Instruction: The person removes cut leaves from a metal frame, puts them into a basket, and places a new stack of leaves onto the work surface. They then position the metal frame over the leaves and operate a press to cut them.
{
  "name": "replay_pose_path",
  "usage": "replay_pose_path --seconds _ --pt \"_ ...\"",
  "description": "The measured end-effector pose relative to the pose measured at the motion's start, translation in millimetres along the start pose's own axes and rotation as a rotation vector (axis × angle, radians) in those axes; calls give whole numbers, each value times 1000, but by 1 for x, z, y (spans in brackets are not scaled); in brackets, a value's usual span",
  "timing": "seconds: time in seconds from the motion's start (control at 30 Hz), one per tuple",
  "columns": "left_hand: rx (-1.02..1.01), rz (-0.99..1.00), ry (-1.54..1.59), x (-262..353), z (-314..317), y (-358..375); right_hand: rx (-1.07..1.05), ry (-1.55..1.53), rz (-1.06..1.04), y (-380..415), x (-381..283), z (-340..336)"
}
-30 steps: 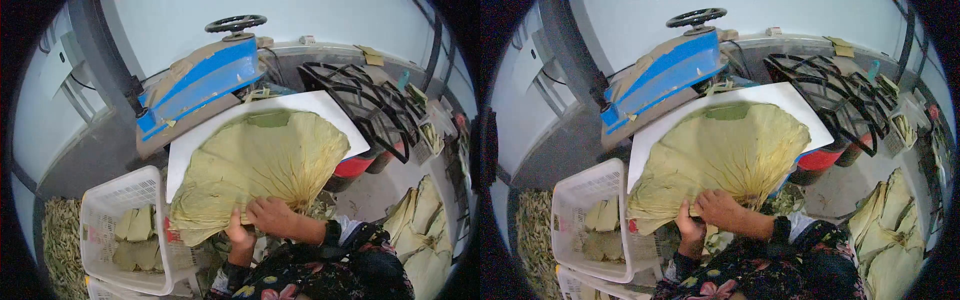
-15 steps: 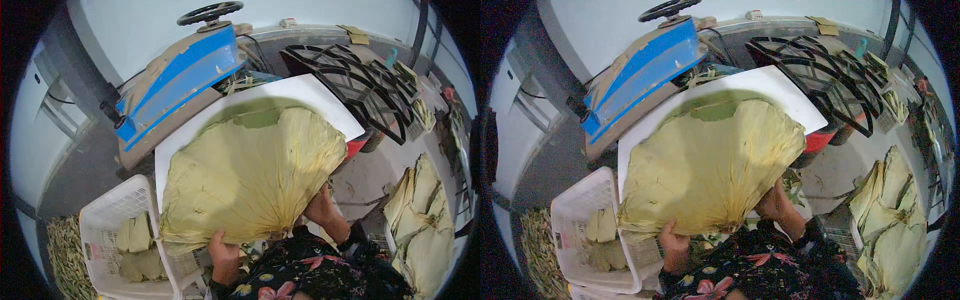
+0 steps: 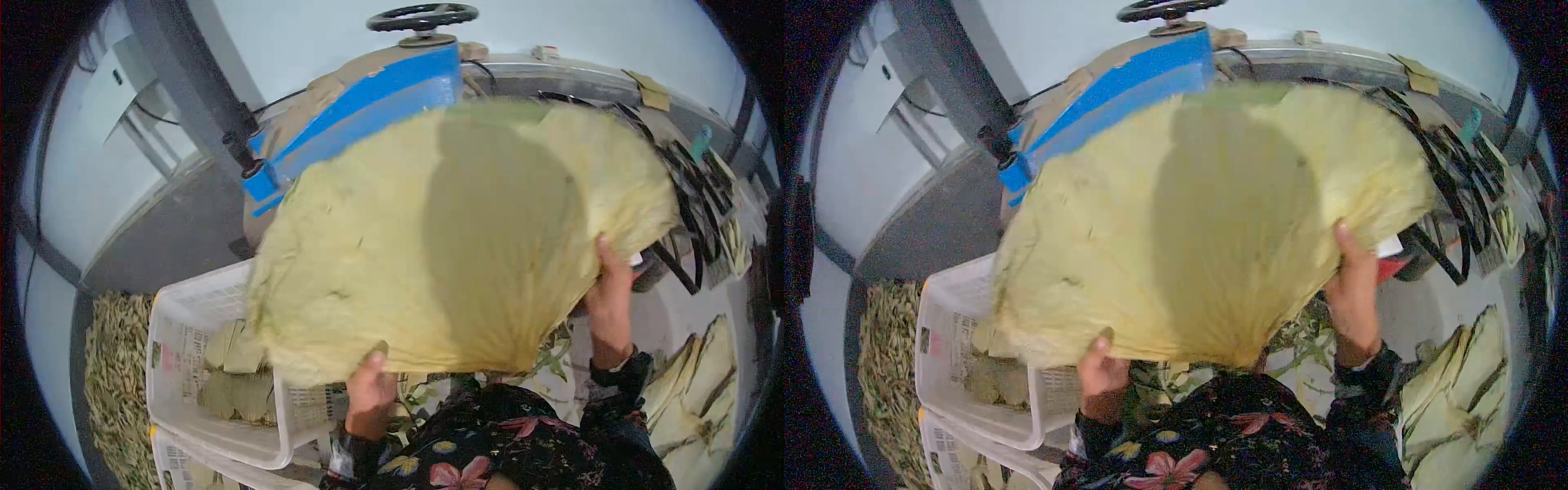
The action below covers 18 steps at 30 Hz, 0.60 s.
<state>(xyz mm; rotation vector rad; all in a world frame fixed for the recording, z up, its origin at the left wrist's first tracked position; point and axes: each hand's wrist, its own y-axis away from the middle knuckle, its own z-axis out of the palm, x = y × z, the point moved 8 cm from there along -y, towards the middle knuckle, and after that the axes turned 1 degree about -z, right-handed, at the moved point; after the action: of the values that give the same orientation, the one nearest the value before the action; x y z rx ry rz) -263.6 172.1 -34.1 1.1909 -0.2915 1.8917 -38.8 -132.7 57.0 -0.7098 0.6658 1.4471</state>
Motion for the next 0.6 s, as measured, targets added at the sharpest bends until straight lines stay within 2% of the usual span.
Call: replay_pose_path --seconds 0.1,0.13,0.2,0.23,0.33,0.37,0.4,0.47,0.5,0.53,0.6 --pt "-546 154 808 39 40 -15 -107 -3 -217 -36 -40 -11" --pt "-544 168 813 38 33 -22 -73 4 -235 -50 -48 -23" --pt "-441 434 496 52 9 -32 -104 -23 -299 -68 -64 -34" --pt "-443 436 497 55 1 -41 -105 -23 -301 -77 -69 -39" --pt "-422 144 652 44 -19 -73 -97 -41 -336 -97 -82 -46" --pt "-391 160 519 35 -22 -88 -142 30 -388 -97 -89 -37" --pt "-399 148 520 42 -6 -88 -185 108 -444 -98 -96 -28" --pt "-504 112 -77 57 51 -79 -179 59 -483 -110 -104 -21" --pt "-477 6 -143 48 62 -84 -186 0 -510 -116 -110 -19" --pt "-488 0 -147 45 70 -85 -175 2 -518 -122 -114 -17" --pt "-378 -19 -71 44 67 -91 -265 -28 -461 -131 -116 -1"
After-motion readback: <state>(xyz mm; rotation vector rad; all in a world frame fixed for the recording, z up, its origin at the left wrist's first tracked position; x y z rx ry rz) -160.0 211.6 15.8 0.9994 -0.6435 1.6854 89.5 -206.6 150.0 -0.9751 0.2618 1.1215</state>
